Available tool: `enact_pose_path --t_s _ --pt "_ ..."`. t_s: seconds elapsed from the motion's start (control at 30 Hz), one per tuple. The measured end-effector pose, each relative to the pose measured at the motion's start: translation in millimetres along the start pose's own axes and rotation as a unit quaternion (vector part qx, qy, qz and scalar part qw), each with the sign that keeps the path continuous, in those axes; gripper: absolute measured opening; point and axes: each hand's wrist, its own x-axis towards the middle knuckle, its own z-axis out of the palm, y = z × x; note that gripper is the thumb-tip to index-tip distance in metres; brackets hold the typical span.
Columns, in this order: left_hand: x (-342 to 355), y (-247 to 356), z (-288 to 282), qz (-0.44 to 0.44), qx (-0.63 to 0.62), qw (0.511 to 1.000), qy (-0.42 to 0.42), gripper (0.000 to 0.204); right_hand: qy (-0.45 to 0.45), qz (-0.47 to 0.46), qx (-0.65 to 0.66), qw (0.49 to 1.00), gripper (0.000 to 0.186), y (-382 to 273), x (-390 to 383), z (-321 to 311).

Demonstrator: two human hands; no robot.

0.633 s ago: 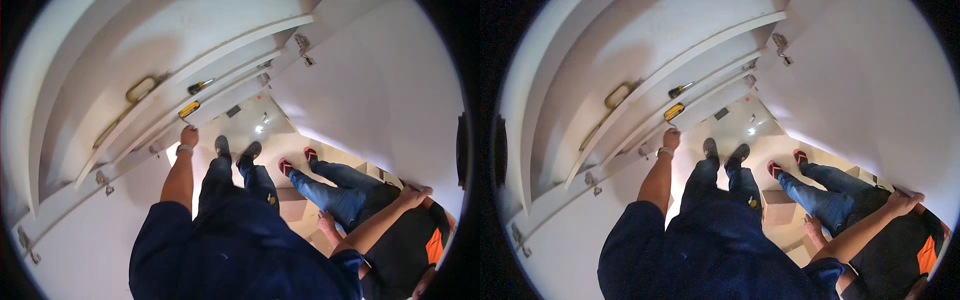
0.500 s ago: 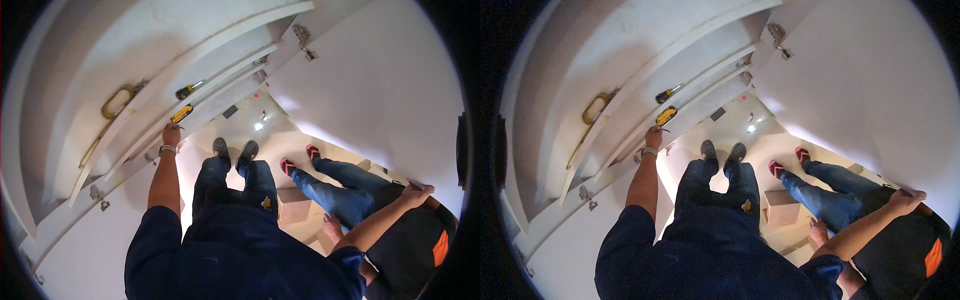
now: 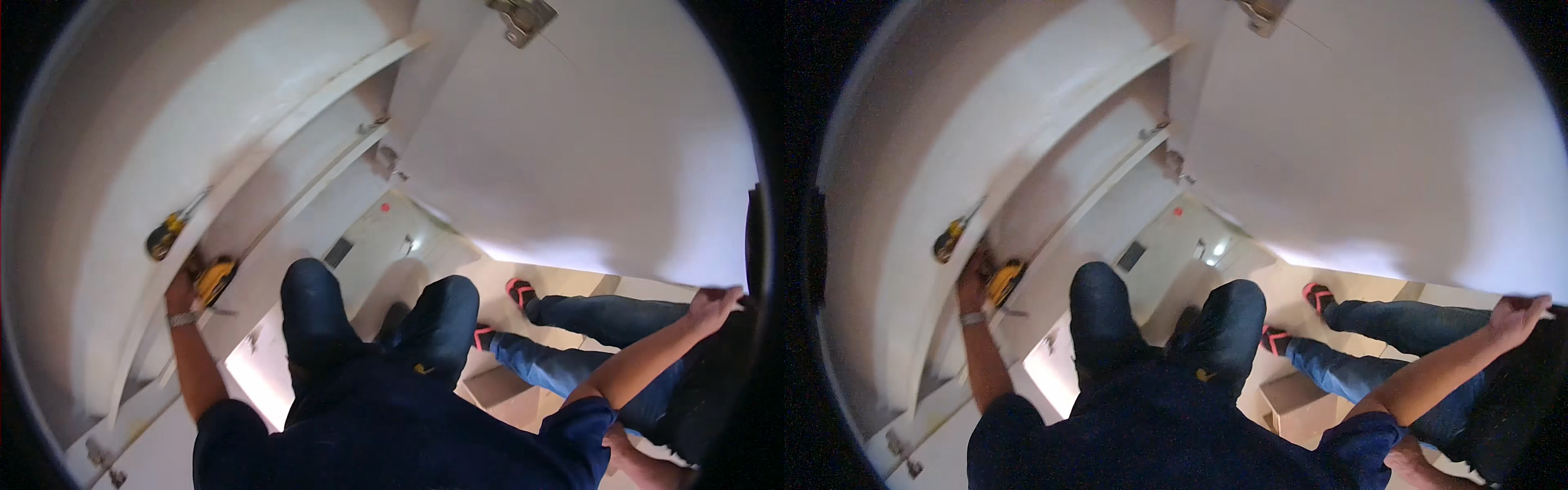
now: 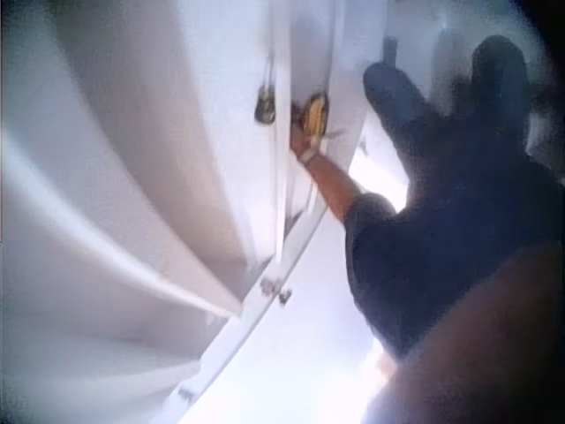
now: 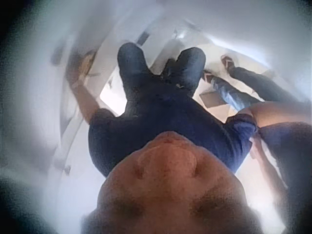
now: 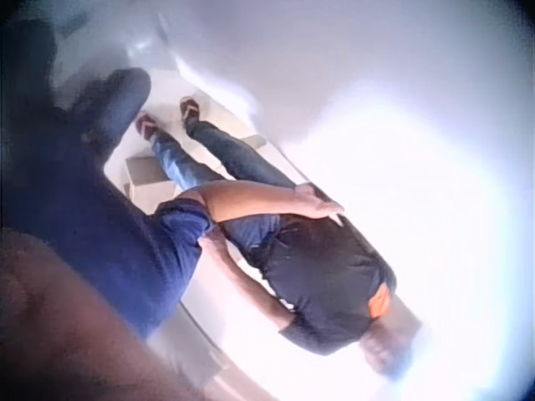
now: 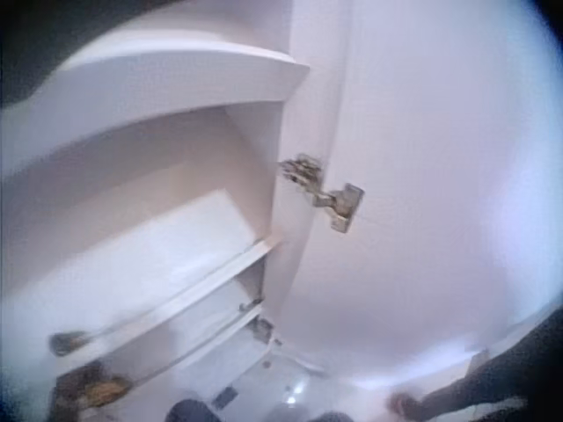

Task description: The person secures a cabinet door hinge using a power drill and then tightens the screws by hand with a screwdriver.

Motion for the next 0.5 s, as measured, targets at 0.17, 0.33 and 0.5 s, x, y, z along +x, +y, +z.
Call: enact_pose_path --t_s 0.17,0.33,0.5 --pt "-11.6 82.5 71.9 -0.139 -0.441 0.885 -0.051 0.031 0.030 -0.061 -0.068 0.995 0.064 -18.4 -36.1 57.4" --pt "-8.9 76.5 83.1 -0.121 -0.530 0.839 -0.018 0.023 0.099 -0.048 -0.087 0.990 0.078 -12.2 -50.2 85.7" --pt "-43.6 112.4 84.3 -0.099 -0.487 0.868 -0.013 0.017 0.059 -0.078 -0.081 0.992 0.065 1.7 -41.4 90.7"
